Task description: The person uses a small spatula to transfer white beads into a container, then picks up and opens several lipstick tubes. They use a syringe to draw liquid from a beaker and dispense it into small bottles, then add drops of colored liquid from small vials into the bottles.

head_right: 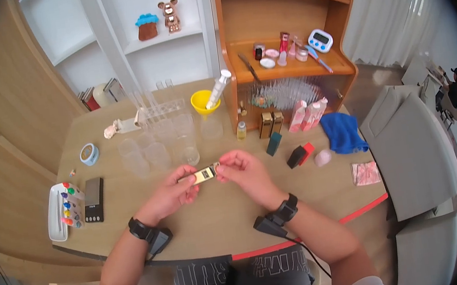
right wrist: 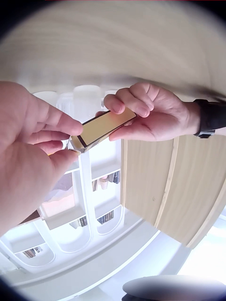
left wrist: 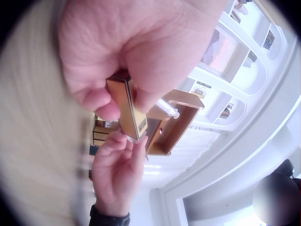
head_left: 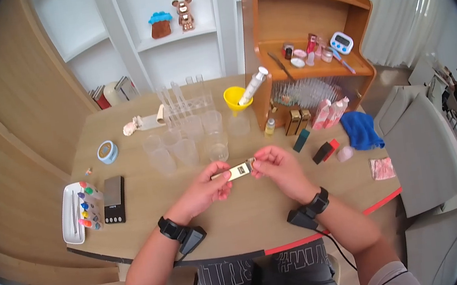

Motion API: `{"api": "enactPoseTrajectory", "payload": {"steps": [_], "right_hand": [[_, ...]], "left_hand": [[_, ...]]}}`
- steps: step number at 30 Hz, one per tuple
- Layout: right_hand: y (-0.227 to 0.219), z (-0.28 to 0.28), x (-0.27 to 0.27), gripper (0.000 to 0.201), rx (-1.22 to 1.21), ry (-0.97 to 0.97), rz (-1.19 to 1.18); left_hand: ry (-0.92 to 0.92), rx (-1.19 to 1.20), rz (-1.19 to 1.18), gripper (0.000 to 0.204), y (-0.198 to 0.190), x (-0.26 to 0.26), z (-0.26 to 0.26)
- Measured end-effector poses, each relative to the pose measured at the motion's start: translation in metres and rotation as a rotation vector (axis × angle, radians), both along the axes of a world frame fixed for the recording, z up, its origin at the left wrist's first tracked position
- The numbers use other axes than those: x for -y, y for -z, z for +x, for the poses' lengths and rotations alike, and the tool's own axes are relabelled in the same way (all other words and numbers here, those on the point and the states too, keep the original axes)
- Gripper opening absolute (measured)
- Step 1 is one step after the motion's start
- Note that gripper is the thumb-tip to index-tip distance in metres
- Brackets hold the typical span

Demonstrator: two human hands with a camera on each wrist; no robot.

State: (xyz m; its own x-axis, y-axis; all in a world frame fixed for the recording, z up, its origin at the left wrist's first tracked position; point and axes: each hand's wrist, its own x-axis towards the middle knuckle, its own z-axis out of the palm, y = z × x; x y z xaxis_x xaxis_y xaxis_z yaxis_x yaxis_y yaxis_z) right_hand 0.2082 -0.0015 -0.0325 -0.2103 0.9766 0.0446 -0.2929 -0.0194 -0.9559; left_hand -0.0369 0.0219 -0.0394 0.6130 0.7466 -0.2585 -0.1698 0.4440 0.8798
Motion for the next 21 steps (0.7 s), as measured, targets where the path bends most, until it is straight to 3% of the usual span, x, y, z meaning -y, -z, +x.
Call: {"api": "enactPoseTrajectory", "payload": {"steps": [8,14,17,21], "right_hand": [[0.003,-0.001,0.003,0.010,0.039,0.067,-0.017],[0.011,-0.008,0.008,0.007,0.256,0.187,0.070],[-0.001,-0.014,0.014,0.010,0.383,0.232,0.381],[0.005,-0.013,0.014,0.025,0.298,0.152,0.294]], "left_hand": [[0.028,-0.081,0.124,0.022,-0.005,0.003,0.004],[0.016,-0.111,0.239,0.022,0.006,0.003,0.009],[-0.012,-0.074,0.280,0.023,0.003,0.006,0.008],[0.023,-0.116,0.423,0.029,-0.001,0.008,0.008]]}}
